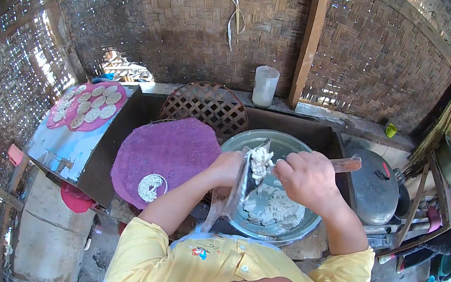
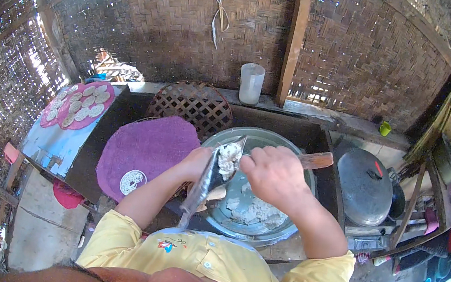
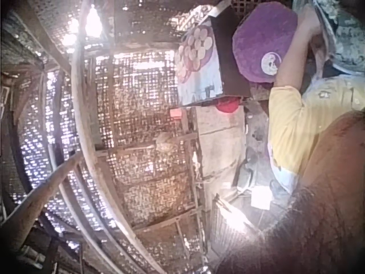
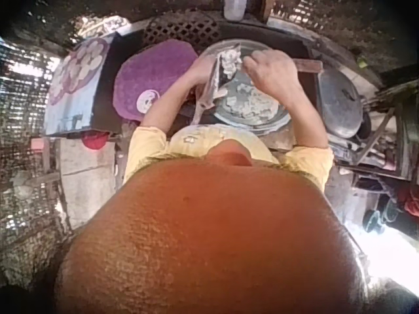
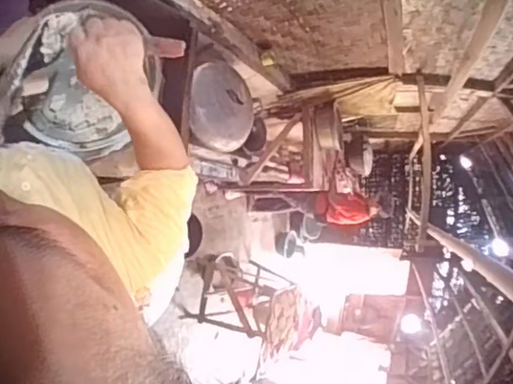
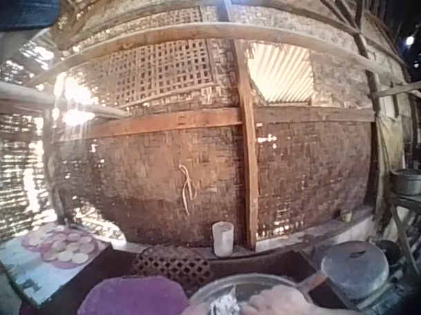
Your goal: The person uses a wooden tool and a spoon to place dough into a circular ring mold on a purple tray, presses the dough flat, and then removes the ring. The person repeats this process several times to create multiple dough discs.
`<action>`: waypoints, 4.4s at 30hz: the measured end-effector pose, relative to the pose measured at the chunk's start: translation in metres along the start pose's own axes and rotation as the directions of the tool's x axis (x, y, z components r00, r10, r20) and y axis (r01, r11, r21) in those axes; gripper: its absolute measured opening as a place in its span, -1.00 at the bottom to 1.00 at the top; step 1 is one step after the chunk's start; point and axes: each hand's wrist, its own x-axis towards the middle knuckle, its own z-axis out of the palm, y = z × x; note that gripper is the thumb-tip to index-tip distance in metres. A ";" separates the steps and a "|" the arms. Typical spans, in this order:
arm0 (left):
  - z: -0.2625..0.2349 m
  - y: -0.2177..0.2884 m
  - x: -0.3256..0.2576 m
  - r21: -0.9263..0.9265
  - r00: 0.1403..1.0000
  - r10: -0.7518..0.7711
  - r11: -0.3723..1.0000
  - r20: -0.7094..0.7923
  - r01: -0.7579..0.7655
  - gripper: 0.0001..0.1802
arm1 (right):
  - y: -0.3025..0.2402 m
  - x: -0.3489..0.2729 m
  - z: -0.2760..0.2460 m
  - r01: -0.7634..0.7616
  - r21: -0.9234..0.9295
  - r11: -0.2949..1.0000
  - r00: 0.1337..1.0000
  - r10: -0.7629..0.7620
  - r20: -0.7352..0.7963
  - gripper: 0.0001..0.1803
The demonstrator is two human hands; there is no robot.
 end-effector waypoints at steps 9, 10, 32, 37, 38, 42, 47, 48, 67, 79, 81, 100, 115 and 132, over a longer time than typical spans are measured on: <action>0.005 -0.048 0.000 -0.296 0.989 -0.145 0.944 0.022 0.145 -0.64 | 0.030 -0.016 -0.049 -0.226 0.017 0.974 0.946 0.223 -0.237 -0.81; 0.004 -0.039 0.002 -0.224 0.992 -0.121 0.966 0.038 0.126 -0.64 | 0.031 -0.015 -0.049 -0.246 0.009 0.969 0.930 0.238 -0.279 -0.80; 0.008 -0.048 0.015 -0.805 0.943 -0.150 0.491 0.298 0.333 -0.50 | 0.048 -0.031 -0.027 -0.270 -0.041 0.962 0.949 0.258 -0.183 -0.78; 0.016 -0.053 0.018 -0.393 0.967 -0.186 0.887 0.176 0.242 -0.52 | 0.048 -0.027 -0.028 -0.210 0.045 0.977 0.967 0.214 -0.136 -0.77; 0.018 -0.049 0.015 -0.286 0.994 -0.078 0.953 0.079 0.097 -0.54 | 0.045 -0.024 -0.028 -0.192 0.035 0.981 0.976 0.194 -0.102 -0.81; 0.020 -0.036 0.015 -0.061 0.989 -0.051 0.996 0.140 0.060 -0.66 | 0.032 -0.013 -0.015 -0.098 0.047 0.994 0.994 0.100 -0.035 -0.85; 0.053 -0.061 0.022 -0.161 0.981 -0.055 0.983 0.183 0.085 -0.66 | 0.011 -0.009 0.013 -0.012 0.030 0.999 1.000 0.012 -0.001 -0.88; 0.055 -0.063 0.024 -0.214 0.981 -0.051 0.973 0.187 0.092 -0.66 | 0.009 -0.011 0.017 0.002 -0.001 1.000 1.000 -0.002 -0.018 -0.85; -0.022 0.026 0.033 -0.977 0.995 -0.101 -0.212 0.020 -0.002 -0.68 | 0.004 -0.072 0.054 -0.382 0.911 0.156 0.432 0.901 0.027 -0.82; 0.034 -0.026 0.057 -0.761 0.955 -0.084 0.626 -0.283 -0.171 -0.70 | -0.004 -0.066 0.060 -0.440 0.850 0.291 0.459 0.886 -0.066 -0.82; 0.028 0.005 0.045 -0.646 0.935 -0.037 0.732 -0.352 -0.214 -0.71 | 0.009 -0.055 0.061 -0.615 0.637 0.465 0.416 0.877 -0.239 -0.81; 0.060 -0.034 0.087 -0.995 0.995 -0.072 0.067 0.070 0.075 -0.68 | 0.009 -0.095 0.078 -0.626 0.637 0.449 0.491 0.862 -0.125 -0.77; 0.019 -0.048 0.053 -0.974 0.997 -0.011 0.214 -0.076 -0.072 -0.62 | 0.010 -0.118 0.085 -0.349 0.934 0.071 0.456 0.884 0.103 -0.84; 0.022 -0.053 0.076 -0.872 0.946 0.032 -0.399 -0.323 -0.285 -0.80 | -0.018 -0.140 0.122 -0.508 0.843 -0.175 0.451 0.780 0.434 -0.81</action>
